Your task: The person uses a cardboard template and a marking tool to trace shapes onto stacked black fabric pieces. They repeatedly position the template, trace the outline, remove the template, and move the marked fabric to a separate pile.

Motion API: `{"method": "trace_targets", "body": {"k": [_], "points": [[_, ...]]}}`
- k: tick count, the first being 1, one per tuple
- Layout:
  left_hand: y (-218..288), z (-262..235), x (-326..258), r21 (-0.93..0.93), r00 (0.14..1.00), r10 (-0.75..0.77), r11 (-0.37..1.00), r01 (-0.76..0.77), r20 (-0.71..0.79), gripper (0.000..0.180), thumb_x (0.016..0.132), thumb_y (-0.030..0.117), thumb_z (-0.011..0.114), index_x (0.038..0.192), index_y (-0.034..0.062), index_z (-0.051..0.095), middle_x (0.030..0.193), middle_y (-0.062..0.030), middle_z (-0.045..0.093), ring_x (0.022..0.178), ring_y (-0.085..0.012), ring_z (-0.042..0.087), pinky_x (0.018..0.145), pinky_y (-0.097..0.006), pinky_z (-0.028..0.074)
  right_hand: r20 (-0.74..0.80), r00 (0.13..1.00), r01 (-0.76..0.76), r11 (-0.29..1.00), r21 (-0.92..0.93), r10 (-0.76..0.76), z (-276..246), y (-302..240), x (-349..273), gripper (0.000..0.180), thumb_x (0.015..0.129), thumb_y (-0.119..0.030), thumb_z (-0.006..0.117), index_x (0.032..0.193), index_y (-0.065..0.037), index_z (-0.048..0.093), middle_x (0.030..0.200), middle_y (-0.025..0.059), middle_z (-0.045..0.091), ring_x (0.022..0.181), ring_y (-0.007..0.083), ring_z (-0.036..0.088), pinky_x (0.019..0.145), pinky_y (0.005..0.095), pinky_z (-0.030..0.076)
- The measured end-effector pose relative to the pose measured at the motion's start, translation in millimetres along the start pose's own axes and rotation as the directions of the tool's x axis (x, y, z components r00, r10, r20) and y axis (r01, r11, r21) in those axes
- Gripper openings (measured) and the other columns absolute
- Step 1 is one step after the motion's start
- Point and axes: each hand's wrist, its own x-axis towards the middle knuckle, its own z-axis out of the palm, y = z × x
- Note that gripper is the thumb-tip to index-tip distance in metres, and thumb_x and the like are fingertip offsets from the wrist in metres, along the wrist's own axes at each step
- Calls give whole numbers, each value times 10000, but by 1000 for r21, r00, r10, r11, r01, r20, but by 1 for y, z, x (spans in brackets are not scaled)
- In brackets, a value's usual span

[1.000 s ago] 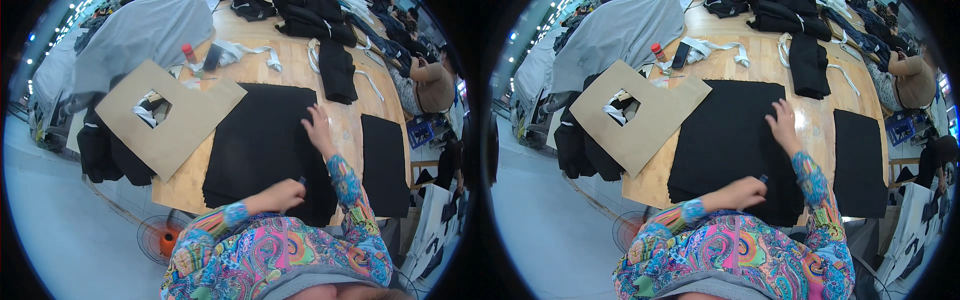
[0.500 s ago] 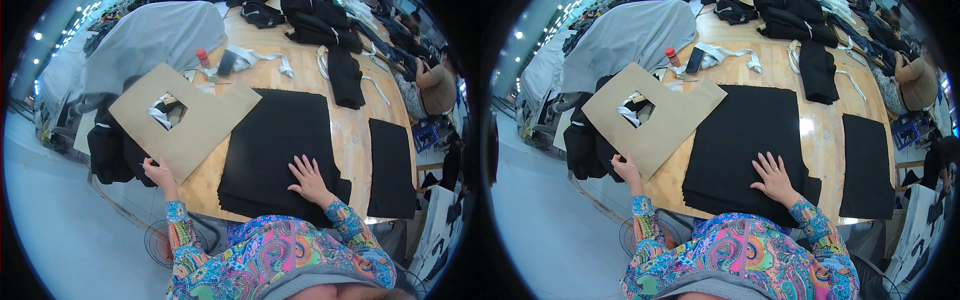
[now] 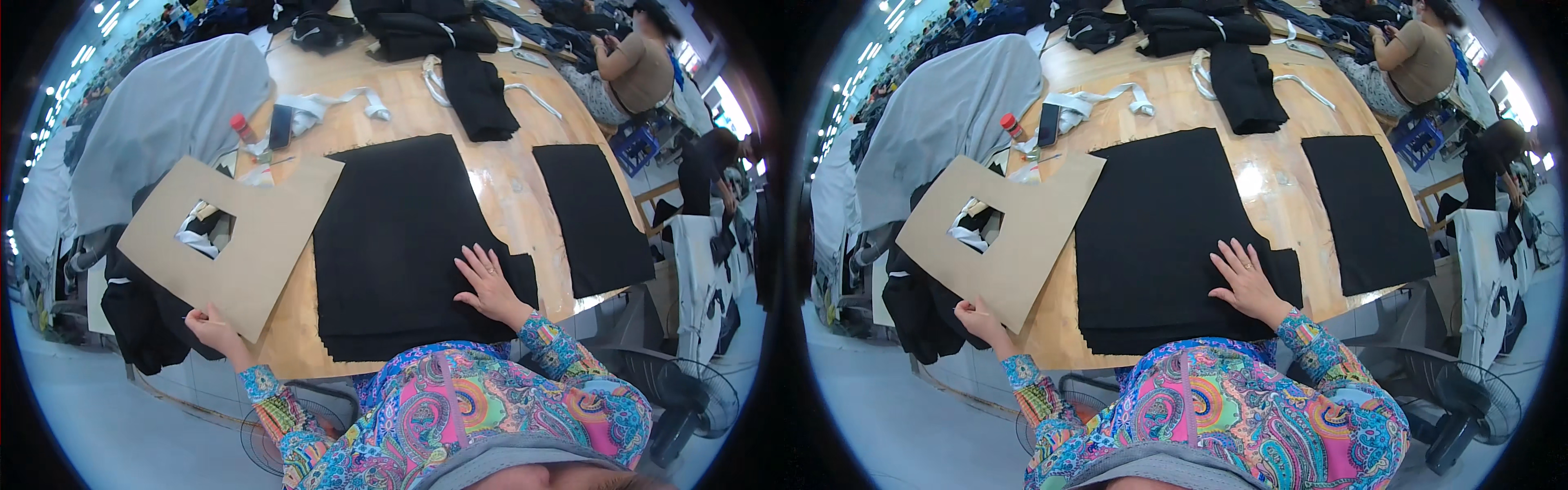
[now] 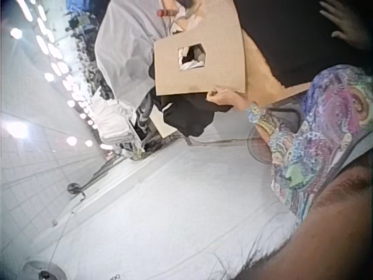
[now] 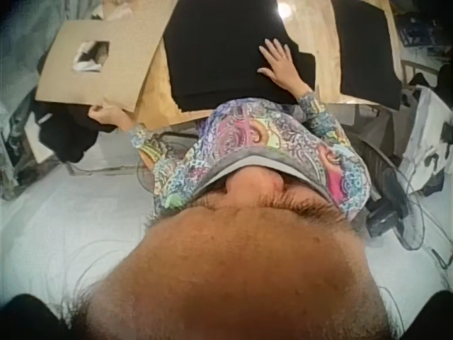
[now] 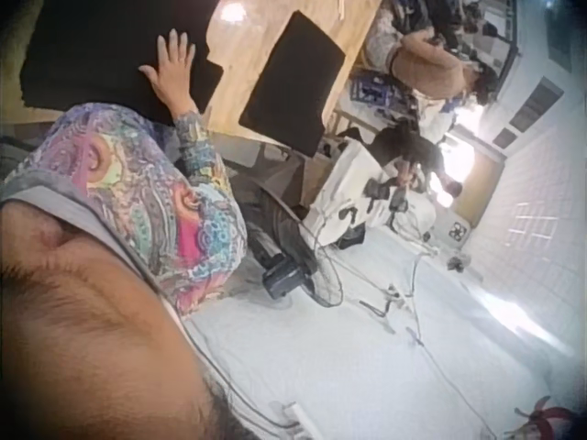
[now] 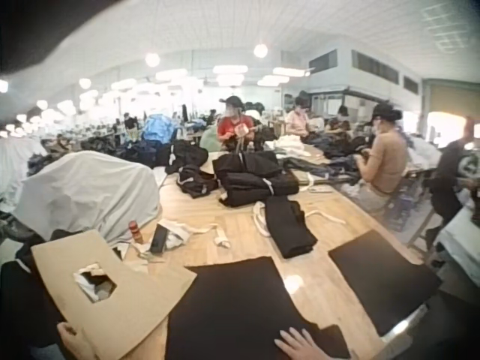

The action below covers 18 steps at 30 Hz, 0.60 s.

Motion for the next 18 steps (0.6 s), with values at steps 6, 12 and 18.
{"method": "trace_targets", "body": {"k": [6, 12, 18], "points": [[37, -11, 17, -280, 994, 110, 954, -110, -14, 147, 916, 66, 563, 927, 8, 428, 954, -111, 529, 846, -179, 518, 778, -296, 440, -327, 885, -279, 940, 197, 331, 3, 23, -19, 557, 830, -221, 664, 1304, -7, 463, 1378, 199, 408, 1304, 386, 328, 1089, 499, 218], [85, -41, 26, -288, 936, 338, 891, -351, -96, 166, 918, -35, 529, 892, 25, 376, 1107, -157, 538, 983, -211, 543, 882, -305, 441, 158, 814, -438, 413, 798, 558, -23, 85, -18, 451, 820, -90, 663, 1243, -3, 533, 1105, 106, 604, 1010, 199, 564, 911, 305, 443], [147, -88, 21, -423, 872, 449, 764, -487, -195, 187, 920, -23, 528, 862, 45, 364, 1111, -187, 531, 930, -205, 544, 828, -288, 456, 224, 865, -438, 459, 773, 448, -32, 91, -8, 300, 811, -35, 650, 1107, -9, 612, 843, 12, 570, 784, 108, 544, 727, 257, 460]]}}
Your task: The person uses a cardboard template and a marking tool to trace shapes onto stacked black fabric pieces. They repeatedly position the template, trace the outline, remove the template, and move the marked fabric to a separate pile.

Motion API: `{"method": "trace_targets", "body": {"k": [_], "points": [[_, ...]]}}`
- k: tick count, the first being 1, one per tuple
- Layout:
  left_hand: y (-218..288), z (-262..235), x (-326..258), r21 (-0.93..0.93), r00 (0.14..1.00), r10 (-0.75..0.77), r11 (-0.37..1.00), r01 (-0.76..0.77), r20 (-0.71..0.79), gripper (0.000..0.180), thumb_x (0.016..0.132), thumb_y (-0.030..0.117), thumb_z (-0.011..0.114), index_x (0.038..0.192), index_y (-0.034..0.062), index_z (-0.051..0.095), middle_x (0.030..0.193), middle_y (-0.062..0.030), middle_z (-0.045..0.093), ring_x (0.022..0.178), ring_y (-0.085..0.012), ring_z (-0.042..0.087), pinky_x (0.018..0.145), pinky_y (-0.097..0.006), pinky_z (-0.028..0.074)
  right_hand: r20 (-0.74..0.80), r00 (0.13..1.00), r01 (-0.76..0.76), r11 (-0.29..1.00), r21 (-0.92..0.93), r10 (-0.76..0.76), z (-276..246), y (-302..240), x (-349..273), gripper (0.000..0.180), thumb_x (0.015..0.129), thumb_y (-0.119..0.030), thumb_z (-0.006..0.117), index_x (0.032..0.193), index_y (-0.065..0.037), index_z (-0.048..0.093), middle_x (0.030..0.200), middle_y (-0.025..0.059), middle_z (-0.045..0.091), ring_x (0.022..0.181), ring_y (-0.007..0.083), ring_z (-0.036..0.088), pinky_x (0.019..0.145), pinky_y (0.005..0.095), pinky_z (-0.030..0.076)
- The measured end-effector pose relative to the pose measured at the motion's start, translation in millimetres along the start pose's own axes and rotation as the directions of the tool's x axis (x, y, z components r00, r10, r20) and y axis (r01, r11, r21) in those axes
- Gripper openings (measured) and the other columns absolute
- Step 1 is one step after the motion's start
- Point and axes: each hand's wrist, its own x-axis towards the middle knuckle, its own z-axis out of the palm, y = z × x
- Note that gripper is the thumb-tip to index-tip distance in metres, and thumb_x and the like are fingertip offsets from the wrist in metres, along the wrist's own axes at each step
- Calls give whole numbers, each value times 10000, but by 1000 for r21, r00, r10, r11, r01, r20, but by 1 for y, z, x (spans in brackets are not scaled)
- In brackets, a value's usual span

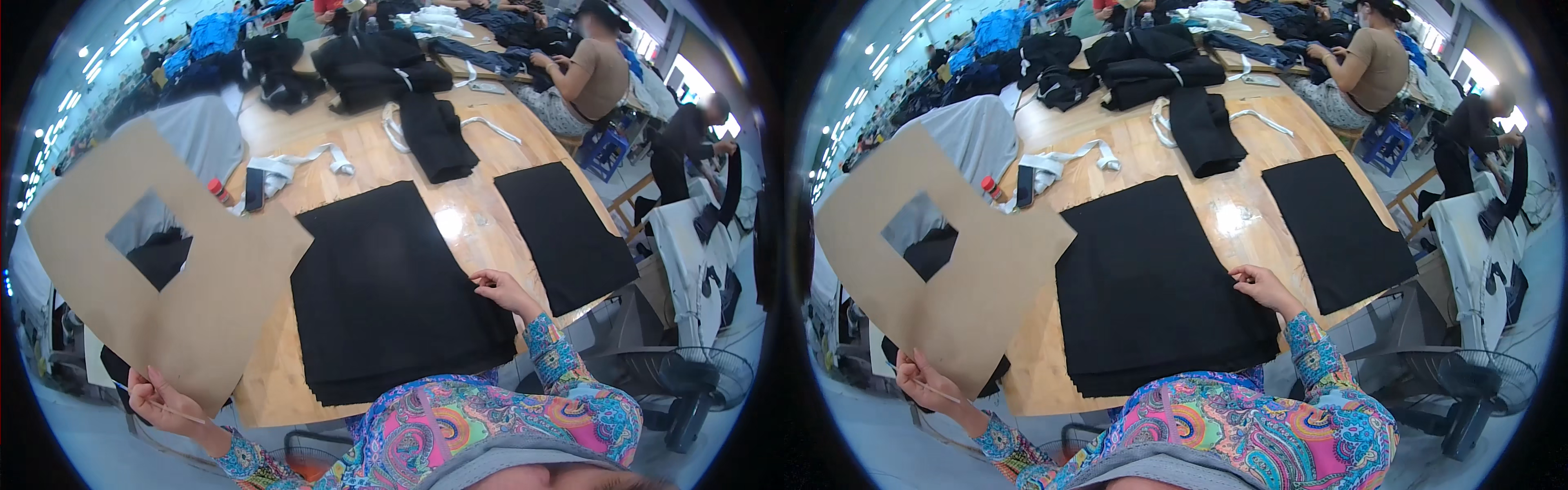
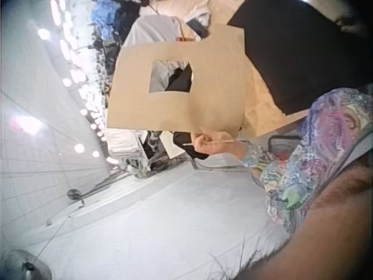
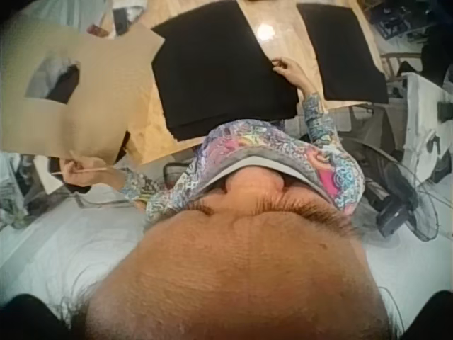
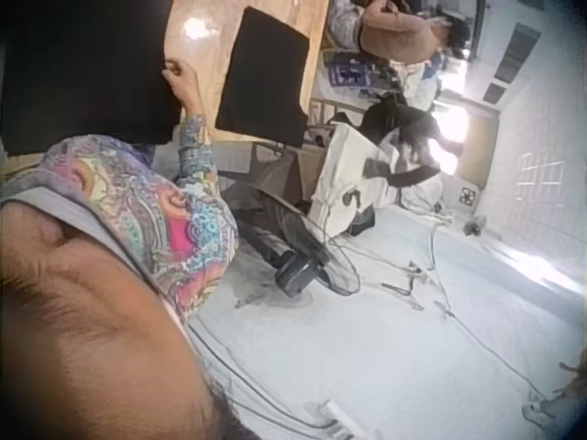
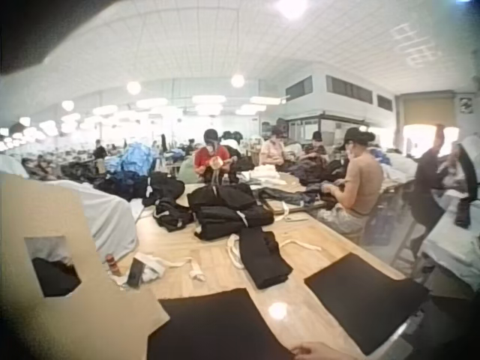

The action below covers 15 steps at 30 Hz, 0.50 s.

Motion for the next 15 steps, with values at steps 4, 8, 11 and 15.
{"method": "trace_targets", "body": {"k": [4, 8, 11, 15], "points": [[47, 14, 7, -164, 988, -122, 981, 105, -95, 210, 912, -14, 540, 845, 58, 355, 1094, -176, 538, 909, -192, 551, 795, -275, 463, -18, 1000, 2, 998, -55, -3, -1, -9, 2, 250, 800, -63, 663, 1042, -15, 624, 806, 11, 539, 717, 105, 520, 661, 257, 447], [53, 26, 5, -314, 930, -355, 897, 311, -93, 204, 883, -11, 567, 863, 68, 381, 1096, -141, 540, 951, -179, 538, 851, -302, 441, -236, 922, 189, 888, -419, -308, -19, -5, 11, 332, 746, -132, 720, 1050, -33, 627, 857, 63, 551, 753, 165, 549, 687, 290, 460], [32, 41, -17, -413, 888, -446, 792, 450, 111, 175, 877, -14, 566, 871, 87, 424, 1038, -75, 548, 952, -148, 525, 870, -297, 441, -509, 786, 230, 930, -285, -351, -59, -7, 22, 285, 808, -97, 670, 1077, -16, 618, 937, 48, 578, 822, 136, 559, 753, 271, 463], [10, 82, -82, -345, 744, -553, 661, 666, 376, 247, 827, -29, 625, 847, 112, 424, 985, -28, 530, 923, -116, 486, 841, -269, 411, -721, 641, 272, 956, -108, -264, -113, -41, 22, 281, 866, -91, 628, 1142, -41, 602, 1033, 32, 587, 919, 108, 547, 837, 246, 449]]}}
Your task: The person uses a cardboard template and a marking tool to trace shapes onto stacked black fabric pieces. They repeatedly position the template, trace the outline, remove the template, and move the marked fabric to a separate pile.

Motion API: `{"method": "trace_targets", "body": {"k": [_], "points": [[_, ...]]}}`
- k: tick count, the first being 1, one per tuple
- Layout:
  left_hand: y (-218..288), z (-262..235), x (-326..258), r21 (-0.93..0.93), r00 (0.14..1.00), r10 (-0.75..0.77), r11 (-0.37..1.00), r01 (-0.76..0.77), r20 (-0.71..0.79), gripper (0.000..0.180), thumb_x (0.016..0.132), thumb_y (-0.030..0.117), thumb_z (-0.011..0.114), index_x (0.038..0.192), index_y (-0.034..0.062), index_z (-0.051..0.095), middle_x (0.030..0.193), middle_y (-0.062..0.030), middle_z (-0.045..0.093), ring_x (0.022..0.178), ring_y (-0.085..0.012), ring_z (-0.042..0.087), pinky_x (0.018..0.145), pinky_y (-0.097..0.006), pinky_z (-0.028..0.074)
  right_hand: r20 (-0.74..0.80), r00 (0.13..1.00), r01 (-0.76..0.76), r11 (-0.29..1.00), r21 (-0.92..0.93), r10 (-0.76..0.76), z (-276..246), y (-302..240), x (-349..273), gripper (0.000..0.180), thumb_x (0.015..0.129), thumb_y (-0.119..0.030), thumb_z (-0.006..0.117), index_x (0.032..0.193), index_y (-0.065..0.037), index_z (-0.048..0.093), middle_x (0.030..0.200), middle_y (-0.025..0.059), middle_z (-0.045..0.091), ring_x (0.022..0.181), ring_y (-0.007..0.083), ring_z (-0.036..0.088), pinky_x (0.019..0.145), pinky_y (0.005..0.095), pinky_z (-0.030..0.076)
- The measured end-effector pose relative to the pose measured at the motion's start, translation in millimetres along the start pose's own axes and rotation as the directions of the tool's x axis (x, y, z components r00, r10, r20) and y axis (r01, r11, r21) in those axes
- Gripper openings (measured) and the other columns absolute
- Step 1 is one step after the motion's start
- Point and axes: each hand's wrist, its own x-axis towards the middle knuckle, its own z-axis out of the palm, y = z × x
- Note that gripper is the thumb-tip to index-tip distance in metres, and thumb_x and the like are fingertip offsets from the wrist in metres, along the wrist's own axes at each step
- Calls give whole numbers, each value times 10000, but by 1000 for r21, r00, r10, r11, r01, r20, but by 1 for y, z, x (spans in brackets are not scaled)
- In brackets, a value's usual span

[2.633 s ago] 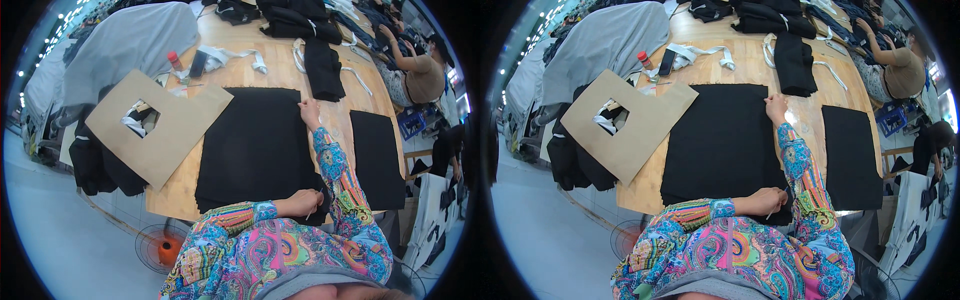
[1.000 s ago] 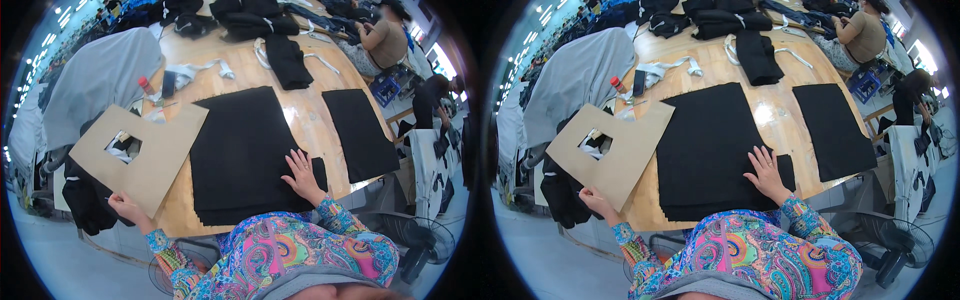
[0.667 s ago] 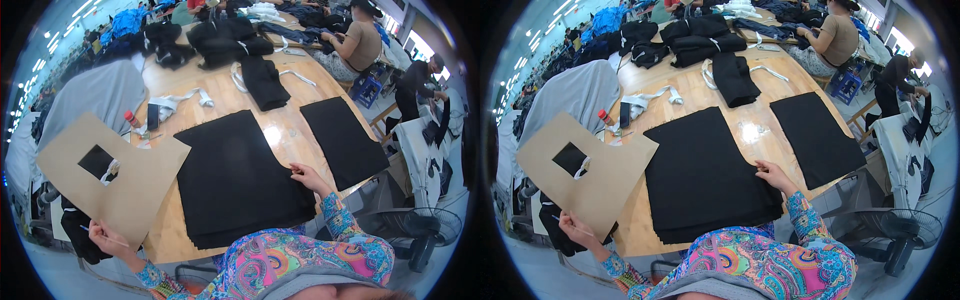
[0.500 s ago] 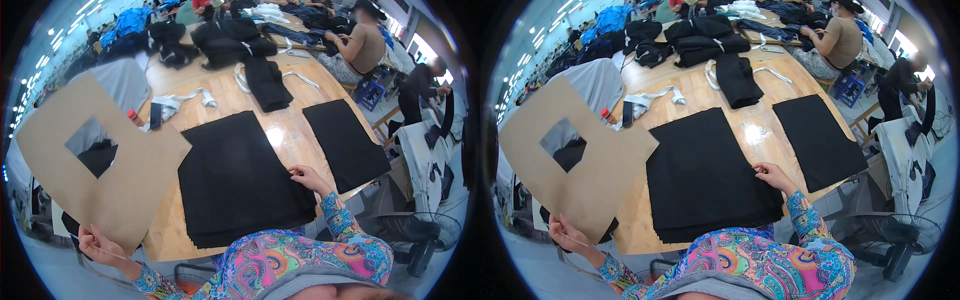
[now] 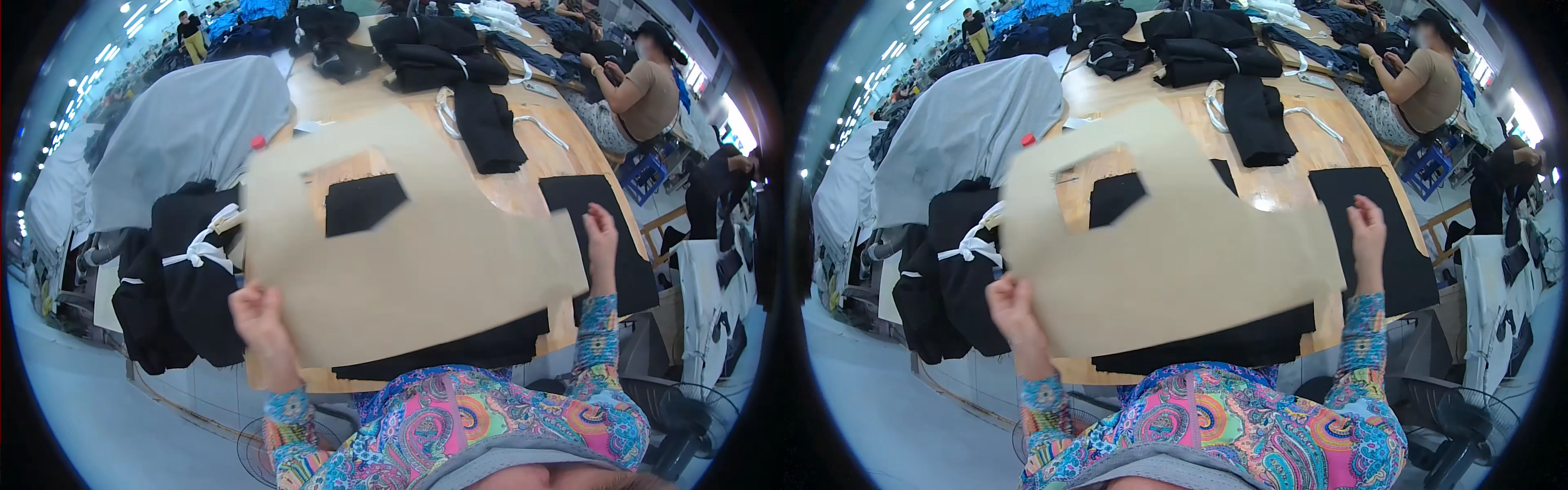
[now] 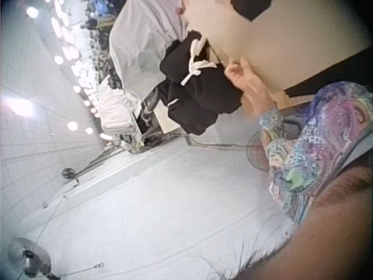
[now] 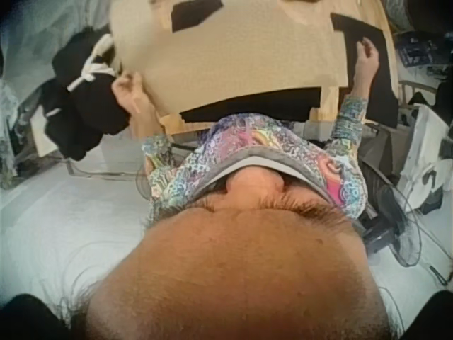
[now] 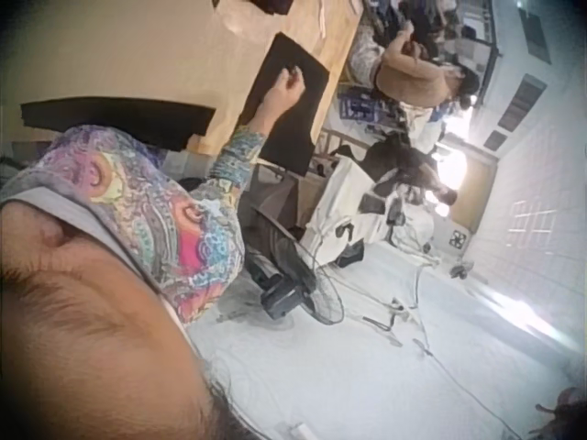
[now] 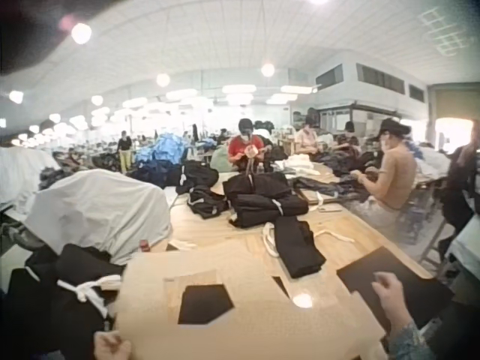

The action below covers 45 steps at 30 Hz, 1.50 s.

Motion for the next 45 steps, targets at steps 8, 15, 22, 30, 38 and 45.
{"method": "trace_targets", "body": {"k": [8, 15, 22, 30, 38, 45], "points": [[-132, 37, -60, -40, 898, -368, 921, 388, 241, 212, 816, -48, 626, 863, 83, 466, 925, 0, 530, 781, -59, 462, 756, -201, 407, 245, 929, 337, 905, -259, -276, 45, -46, 32, 304, 845, -109, 627, 1137, -31, 591, 1123, 89, 578, 1008, 189, 558, 844, 292, 451], [-141, 45, -53, 259, 914, -280, 944, 206, 293, 131, 830, 5, 609, 840, 33, 481, 690, 11, 503, 607, -50, 451, 544, -227, 385, 671, 603, 625, 778, -62, -431, 201, -55, -10, 443, 799, -174, 690, 1197, -28, 561, 1267, 186, 519, 1201, 340, 468, 1011, 397, 374], [-135, 57, -42, 384, 866, -385, 888, 254, 319, 218, 791, -51, 633, 876, 27, 449, 951, -42, 592, 635, -55, 479, 579, -213, 420, 836, 363, 706, 707, 42, -412, 341, -43, -58, 559, 815, -278, 670, 1284, -35, 486, 1386, 190, 410, 1294, 366, 375, 1052, 455, 331], [-142, 51, -50, 296, 896, -334, 923, 247, 293, 198, 794, -1, 641, 918, 19, 488, 776, -57, 547, 583, -99, 501, 541, -259, 415, 932, 304, 751, 652, -106, -199, 397, -45, -78, 648, 837, -373, 625, 1346, -35, 410, 1458, 166, 329, 1365, 346, 287, 1081, 525, 257], [-141, 49, -53, 247, 892, -346, 928, 279, 292, 188, 804, -38, 626, 904, 11, 474, 993, -73, 573, 664, -91, 503, 606, -235, 430, 948, 285, 739, 663, -121, -144, 403, -44, -85, 665, 844, -381, 612, 1359, -27, 384, 1472, 160, 309, 1379, 334, 263, 1088, 542, 224], [-143, 48, -52, 245, 894, -331, 933, 263, 302, 193, 804, -36, 626, 919, 13, 479, 1000, -70, 567, 667, -93, 497, 610, -233, 426, 953, 273, 738, 664, -120, -132, 403, -46, -87, 650, 854, -380, 600, 1360, -33, 384, 1475, 155, 307, 1383, 326, 256, 1081, 560, 217]]}}
